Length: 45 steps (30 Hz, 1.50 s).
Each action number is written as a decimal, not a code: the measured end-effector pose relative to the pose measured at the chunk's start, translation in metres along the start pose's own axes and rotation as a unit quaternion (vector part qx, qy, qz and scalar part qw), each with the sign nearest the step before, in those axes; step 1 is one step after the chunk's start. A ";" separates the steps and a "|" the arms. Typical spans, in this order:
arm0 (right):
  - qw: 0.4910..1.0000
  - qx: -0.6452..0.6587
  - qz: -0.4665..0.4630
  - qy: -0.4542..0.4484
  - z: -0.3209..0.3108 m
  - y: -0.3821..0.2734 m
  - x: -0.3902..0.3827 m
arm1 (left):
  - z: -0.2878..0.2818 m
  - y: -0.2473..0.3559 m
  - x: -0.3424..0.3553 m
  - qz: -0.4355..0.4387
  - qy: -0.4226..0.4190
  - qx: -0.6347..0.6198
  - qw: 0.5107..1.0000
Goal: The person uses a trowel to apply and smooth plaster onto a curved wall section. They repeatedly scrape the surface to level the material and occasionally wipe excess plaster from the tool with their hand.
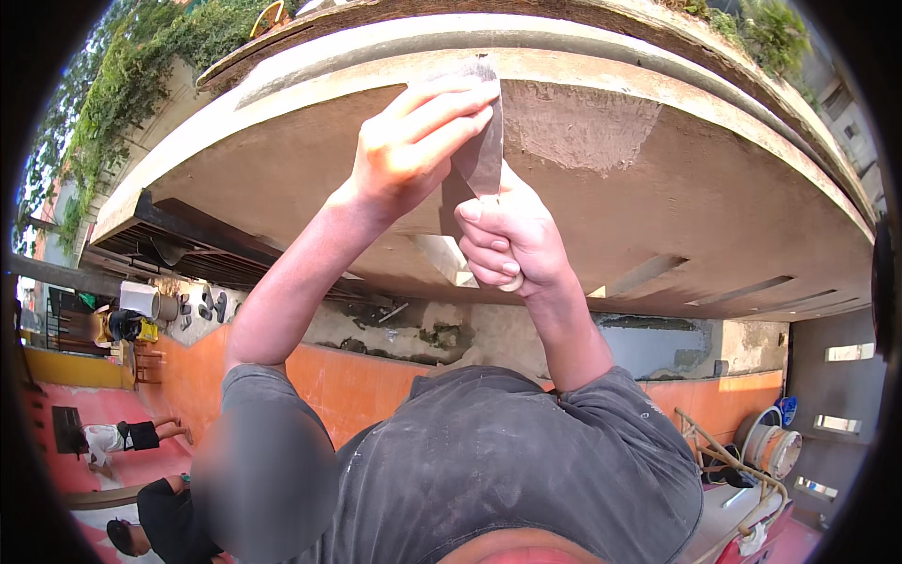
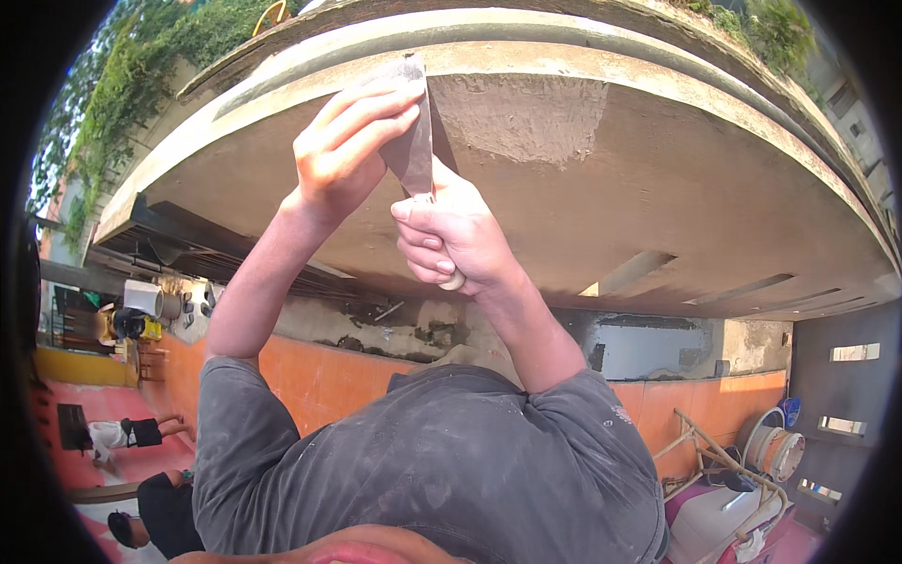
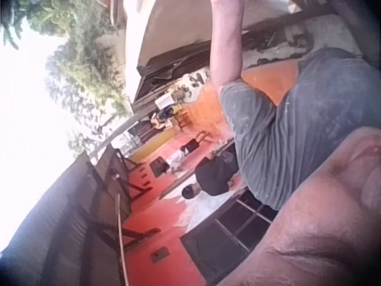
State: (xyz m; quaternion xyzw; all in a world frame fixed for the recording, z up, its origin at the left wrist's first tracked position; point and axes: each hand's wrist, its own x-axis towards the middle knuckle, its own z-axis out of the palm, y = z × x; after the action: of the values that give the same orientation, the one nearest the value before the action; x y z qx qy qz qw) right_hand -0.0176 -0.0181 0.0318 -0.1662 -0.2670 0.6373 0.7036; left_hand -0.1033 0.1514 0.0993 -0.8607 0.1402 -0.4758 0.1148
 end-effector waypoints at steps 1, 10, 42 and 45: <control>0.999 -0.030 -0.008 0.005 0.004 -0.002 0.002 | -0.002 0.006 -0.003 -0.005 -0.014 -0.014 1.000; 0.996 -0.015 0.049 0.078 -0.066 0.013 -0.065 | 0.045 0.075 -0.040 -0.061 -0.018 -0.096 0.993; 0.991 -0.011 0.084 0.099 -0.060 0.007 -0.067 | 0.057 0.070 -0.050 -0.086 0.013 -0.106 0.991; 0.989 -0.051 0.094 0.099 -0.052 -0.002 -0.063 | 0.051 0.074 -0.046 -0.080 -0.005 -0.086 0.993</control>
State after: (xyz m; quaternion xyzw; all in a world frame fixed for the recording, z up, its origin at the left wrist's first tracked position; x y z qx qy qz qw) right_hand 0.0115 -0.0746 -0.0192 -0.2881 -0.2111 0.6668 0.6541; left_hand -0.0925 0.1018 0.0123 -0.8782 0.1104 -0.4654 0.0023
